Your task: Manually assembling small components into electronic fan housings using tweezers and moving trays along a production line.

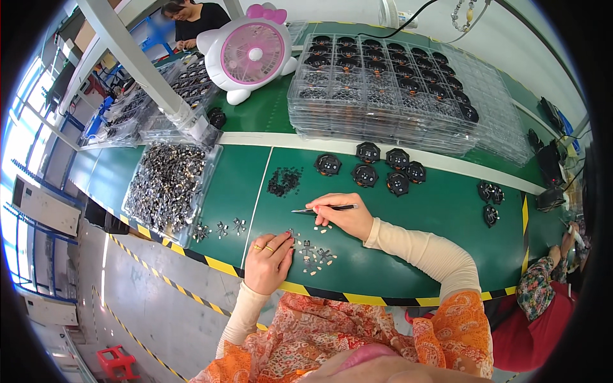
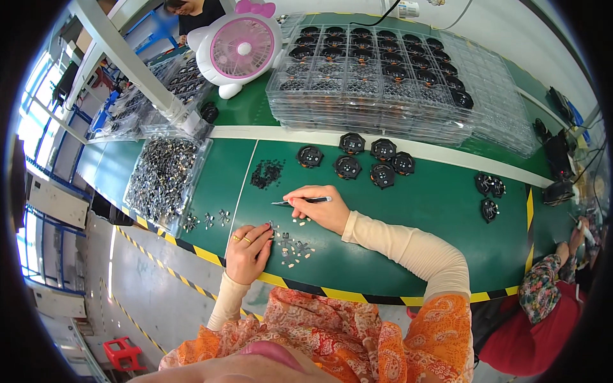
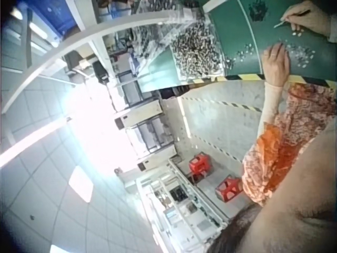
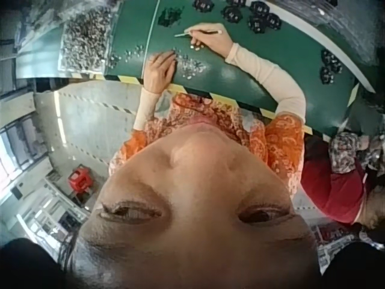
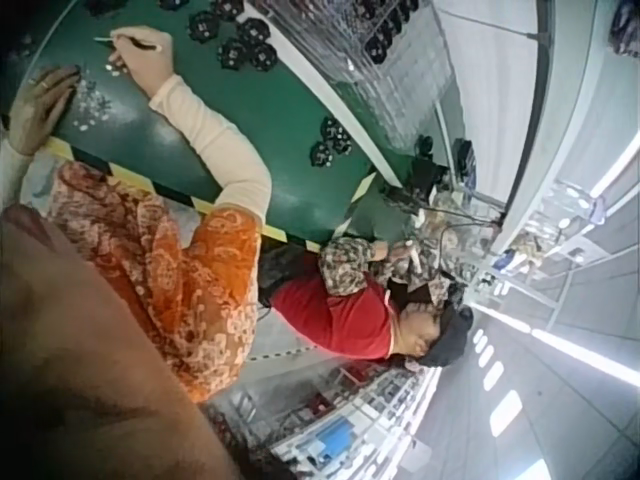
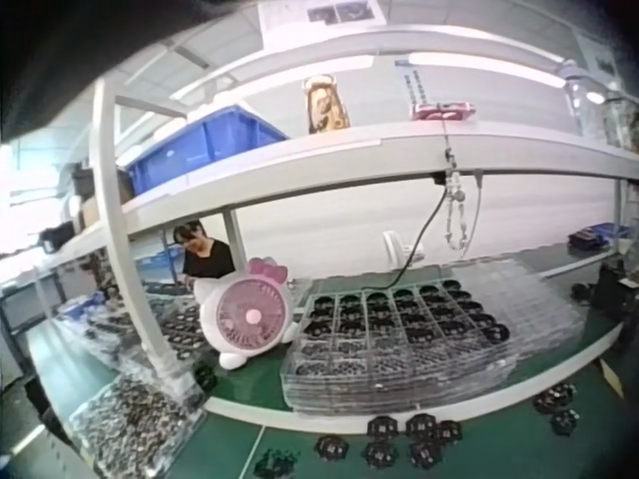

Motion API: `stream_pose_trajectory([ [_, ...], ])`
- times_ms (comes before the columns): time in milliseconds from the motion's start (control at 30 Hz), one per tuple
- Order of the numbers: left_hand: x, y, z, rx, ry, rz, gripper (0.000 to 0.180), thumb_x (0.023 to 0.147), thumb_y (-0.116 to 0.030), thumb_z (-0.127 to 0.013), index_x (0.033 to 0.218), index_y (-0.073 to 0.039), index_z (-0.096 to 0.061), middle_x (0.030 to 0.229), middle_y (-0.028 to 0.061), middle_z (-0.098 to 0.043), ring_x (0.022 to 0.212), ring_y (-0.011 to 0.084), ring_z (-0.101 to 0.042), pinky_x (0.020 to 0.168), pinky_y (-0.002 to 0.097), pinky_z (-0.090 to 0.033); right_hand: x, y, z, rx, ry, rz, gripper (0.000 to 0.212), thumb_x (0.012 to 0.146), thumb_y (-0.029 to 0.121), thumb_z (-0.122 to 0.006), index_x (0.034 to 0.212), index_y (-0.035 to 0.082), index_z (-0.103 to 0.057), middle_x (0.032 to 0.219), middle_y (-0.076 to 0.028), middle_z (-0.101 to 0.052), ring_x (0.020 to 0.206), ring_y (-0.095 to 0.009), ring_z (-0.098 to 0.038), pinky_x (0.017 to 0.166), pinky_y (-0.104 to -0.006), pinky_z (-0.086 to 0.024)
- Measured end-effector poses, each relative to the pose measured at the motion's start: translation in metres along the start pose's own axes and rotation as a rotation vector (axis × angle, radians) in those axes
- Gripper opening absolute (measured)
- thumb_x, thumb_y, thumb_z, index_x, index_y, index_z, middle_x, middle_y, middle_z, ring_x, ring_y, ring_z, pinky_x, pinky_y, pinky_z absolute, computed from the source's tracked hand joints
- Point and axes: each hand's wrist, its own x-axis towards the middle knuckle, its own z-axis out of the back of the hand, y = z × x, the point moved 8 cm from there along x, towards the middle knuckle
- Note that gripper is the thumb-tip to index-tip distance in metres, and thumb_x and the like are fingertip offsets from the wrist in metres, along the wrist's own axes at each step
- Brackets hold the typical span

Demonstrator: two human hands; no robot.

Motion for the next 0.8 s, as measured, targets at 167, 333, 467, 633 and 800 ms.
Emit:
stream_pose_trajectory([
  [167, -0.002, 0.000, 0.002, 0.000, -0.002, 0.000, 0.024, 0.076, -0.003, -0.071, 0.100, -0.003, -0.071, 0.110, 0.0067, -0.069, 0.094, 0.0267, -0.062, 0.084, 0.0386, -0.049, -0.001, -0.001, -0.003, -0.020, 0.001, -0.022, 0.020, 0.096, 0.004, -0.058, 0.109, -0.004, -0.070, 0.097, -0.010, -0.071, 0.077, -0.012, -0.067, 0.066, -0.0223, -0.053],
  [333, -0.004, 0.000, 0.004, -0.004, 0.000, 0.006, 0.024, 0.076, -0.003, -0.071, 0.100, -0.003, -0.071, 0.109, 0.0068, -0.069, 0.094, 0.0270, -0.062, 0.084, 0.0390, -0.049, -0.002, 0.000, -0.006, -0.022, -0.004, -0.003, 0.020, 0.096, 0.005, -0.058, 0.109, -0.003, -0.071, 0.095, -0.010, -0.071, 0.077, -0.012, -0.067, 0.065, -0.0220, -0.053],
  [467, 0.003, -0.004, 0.000, -0.038, 0.014, 0.003, 0.021, 0.078, 0.001, -0.069, 0.098, -0.002, -0.072, 0.110, 0.0082, -0.070, 0.095, 0.0292, -0.061, 0.085, 0.0390, -0.050, -0.005, 0.004, 0.001, -0.066, -0.029, -0.028, 0.019, 0.096, 0.006, -0.060, 0.109, -0.001, -0.072, 0.094, -0.010, -0.071, 0.075, -0.012, -0.067, 0.064, -0.0225, -0.053],
  [633, -0.002, -0.002, 0.000, 0.009, 0.039, 0.020, 0.021, 0.081, 0.002, -0.065, 0.101, 0.000, -0.072, 0.111, 0.0111, -0.069, 0.100, 0.0323, -0.060, 0.090, 0.0409, -0.048, 0.005, -0.008, -0.004, 0.024, -0.020, -0.030, 0.019, 0.095, 0.012, -0.064, 0.107, 0.000, -0.073, 0.094, -0.010, -0.071, 0.075, -0.012, -0.068, 0.063, -0.0234, -0.054],
  [800, -0.003, -0.001, -0.009, 0.017, 0.081, -0.023, 0.021, 0.086, 0.000, -0.060, 0.104, 0.002, -0.070, 0.113, 0.0148, -0.068, 0.101, 0.0357, -0.059, 0.093, 0.0440, -0.046, 0.005, -0.008, -0.001, 0.035, -0.044, 0.030, 0.019, 0.093, 0.014, -0.066, 0.103, 0.000, -0.073, 0.085, -0.010, -0.072, 0.070, -0.013, -0.069, 0.059, -0.0247, -0.055],
])
